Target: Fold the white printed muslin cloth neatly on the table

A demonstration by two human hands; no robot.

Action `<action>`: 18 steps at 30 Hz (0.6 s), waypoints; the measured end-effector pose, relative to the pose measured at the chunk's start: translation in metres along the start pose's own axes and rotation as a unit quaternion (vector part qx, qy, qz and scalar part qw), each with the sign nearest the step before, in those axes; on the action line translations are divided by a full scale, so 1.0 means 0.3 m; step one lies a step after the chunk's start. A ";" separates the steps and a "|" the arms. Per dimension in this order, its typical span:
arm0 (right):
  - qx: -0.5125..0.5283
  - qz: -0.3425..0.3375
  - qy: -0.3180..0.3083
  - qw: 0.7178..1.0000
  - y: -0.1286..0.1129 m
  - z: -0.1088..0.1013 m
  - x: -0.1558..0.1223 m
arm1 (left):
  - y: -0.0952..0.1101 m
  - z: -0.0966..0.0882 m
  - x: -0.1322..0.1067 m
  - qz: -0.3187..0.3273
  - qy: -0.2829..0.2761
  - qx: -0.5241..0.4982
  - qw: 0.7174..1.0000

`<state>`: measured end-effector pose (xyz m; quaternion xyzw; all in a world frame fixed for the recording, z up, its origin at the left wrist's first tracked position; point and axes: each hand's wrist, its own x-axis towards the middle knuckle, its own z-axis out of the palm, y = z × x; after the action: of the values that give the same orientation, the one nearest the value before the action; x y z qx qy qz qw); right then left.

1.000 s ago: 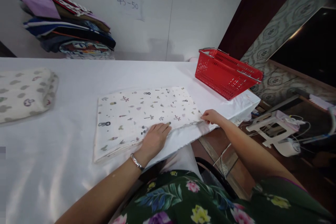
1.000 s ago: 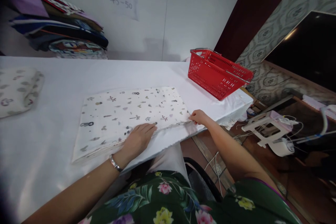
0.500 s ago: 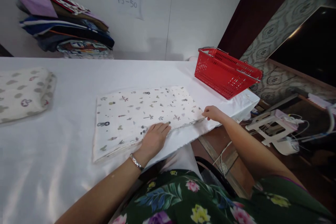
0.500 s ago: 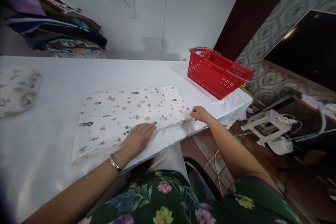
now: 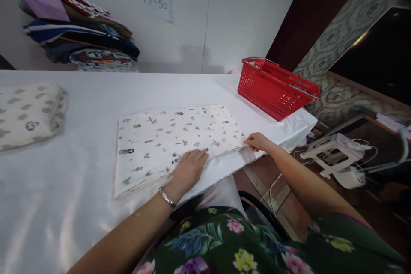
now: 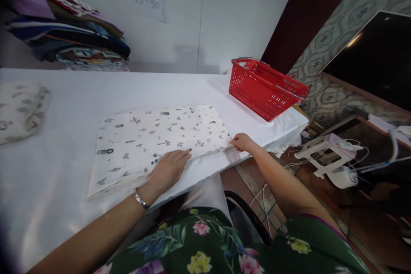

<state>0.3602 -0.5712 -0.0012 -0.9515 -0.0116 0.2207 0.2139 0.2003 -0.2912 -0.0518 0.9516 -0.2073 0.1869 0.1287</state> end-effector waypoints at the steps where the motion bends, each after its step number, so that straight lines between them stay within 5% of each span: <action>1: -0.010 0.001 -0.001 1.000 -0.001 -0.002 0.002 | 0.001 -0.001 0.000 0.000 -0.001 0.004 1.000; 18: -0.090 -0.008 0.022 0.996 -0.033 -0.005 -0.015 | 0.001 -0.004 0.000 0.001 0.000 0.006 1.000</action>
<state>0.3574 -0.5632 0.0060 -0.9714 -0.0341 0.1962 0.1297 0.1998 -0.2912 -0.0508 0.9521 -0.2075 0.1880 0.1228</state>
